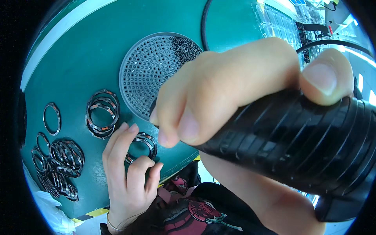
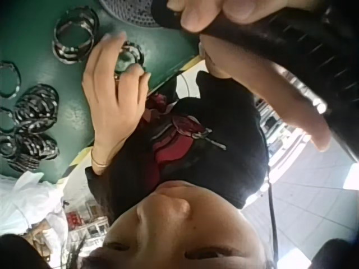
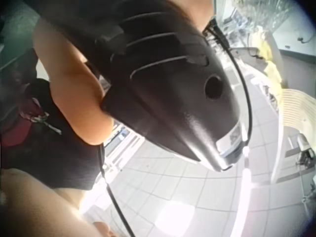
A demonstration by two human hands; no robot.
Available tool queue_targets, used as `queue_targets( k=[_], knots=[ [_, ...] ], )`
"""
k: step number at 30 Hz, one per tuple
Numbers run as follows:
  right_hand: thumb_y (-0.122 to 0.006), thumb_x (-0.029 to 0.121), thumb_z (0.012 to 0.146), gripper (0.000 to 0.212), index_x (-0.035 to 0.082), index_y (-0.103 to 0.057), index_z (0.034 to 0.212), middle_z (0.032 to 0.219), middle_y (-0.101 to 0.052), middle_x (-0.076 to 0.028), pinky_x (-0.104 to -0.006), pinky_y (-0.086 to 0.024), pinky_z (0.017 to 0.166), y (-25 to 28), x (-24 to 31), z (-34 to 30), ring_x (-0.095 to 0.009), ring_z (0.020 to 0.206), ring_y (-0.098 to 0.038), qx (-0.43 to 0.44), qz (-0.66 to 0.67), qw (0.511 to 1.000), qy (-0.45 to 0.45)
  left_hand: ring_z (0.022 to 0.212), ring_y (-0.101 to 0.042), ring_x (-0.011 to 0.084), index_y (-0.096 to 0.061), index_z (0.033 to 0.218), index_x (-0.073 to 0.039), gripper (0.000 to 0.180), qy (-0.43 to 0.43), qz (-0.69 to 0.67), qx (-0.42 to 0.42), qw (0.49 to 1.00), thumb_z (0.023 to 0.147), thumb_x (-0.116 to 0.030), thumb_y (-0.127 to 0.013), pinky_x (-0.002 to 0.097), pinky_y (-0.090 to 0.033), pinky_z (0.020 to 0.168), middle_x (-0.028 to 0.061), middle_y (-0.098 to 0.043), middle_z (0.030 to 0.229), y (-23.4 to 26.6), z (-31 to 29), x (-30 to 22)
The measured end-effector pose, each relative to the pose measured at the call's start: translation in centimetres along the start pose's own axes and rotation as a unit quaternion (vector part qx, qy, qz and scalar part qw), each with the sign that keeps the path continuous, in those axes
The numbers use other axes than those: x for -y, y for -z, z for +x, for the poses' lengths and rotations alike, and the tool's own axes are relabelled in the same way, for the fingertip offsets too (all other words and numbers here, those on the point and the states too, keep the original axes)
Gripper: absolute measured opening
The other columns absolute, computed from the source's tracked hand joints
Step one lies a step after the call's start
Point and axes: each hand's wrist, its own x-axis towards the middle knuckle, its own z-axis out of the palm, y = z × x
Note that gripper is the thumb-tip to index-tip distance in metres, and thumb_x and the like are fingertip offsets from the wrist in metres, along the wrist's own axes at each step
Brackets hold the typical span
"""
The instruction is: Fastening screws into metal rings using an electric screwdriver at an assembly station.
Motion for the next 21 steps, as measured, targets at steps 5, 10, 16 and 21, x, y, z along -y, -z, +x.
queue_targets(
  k=[5, 10, 16, 21],
  knots=[
    [-0.061, 0.065, 0.085, 0.082, -0.002, -0.037, 0.124, 0.094, -0.053, -0.012, -0.0350, -0.049, 0.050, -0.2, 0.3, 0.1, -0.022, 0.060, -0.058, -0.013, 0.000, 1.000, 0.003, 0.106, -0.057, 0.0409, -0.052, 0.089, -0.003, 0.026, 0.015, 0.018, -0.015, 1.000, 0.077, -0.004, -0.075, 0.0481, -0.049, 0.086, 0.0280, -0.051, 0.128, -0.3, -0.7, 0.2],
    [-0.061, 0.065, 0.085, 0.082, -0.002, -0.037, 0.125, 0.094, -0.053, -0.012, -0.0349, -0.049, 0.050, -0.4, 0.2, 0.1, -0.022, 0.060, -0.058, -0.007, 0.002, 1.000, 0.002, 0.106, -0.058, 0.0379, -0.052, 0.089, -0.003, 0.029, 0.024, 0.004, -0.048, 0.999, 0.076, -0.005, -0.079, 0.0414, -0.051, 0.082, 0.0265, -0.055, 0.126, -0.5, -0.8, 0.1],
    [-0.061, 0.065, 0.085, 0.082, -0.002, -0.037, 0.125, 0.094, -0.053, -0.012, -0.0348, -0.049, 0.050, -0.2, 0.3, 0.3, -0.022, 0.060, -0.058, 0.003, -0.006, 1.000, -0.001, 0.106, -0.058, 0.0379, -0.052, 0.089, -0.003, 0.030, 0.018, -0.022, -0.055, 0.998, 0.075, -0.004, -0.079, 0.0416, -0.052, 0.082, 0.0260, -0.055, 0.126, -0.7, -1.0, 0.6],
    [-0.061, 0.065, 0.085, 0.082, -0.002, -0.037, 0.126, 0.095, -0.054, -0.012, -0.0348, -0.049, 0.050, 0.0, 0.6, 0.2, -0.022, 0.060, -0.058, 0.005, -0.011, 1.000, -0.001, 0.107, -0.058, 0.0383, -0.052, 0.089, -0.003, 0.031, 0.022, -0.026, -0.045, 0.998, 0.075, -0.003, -0.079, 0.0418, -0.052, 0.083, 0.0263, -0.053, 0.127, -0.6, -1.0, 0.5]
  ],
)
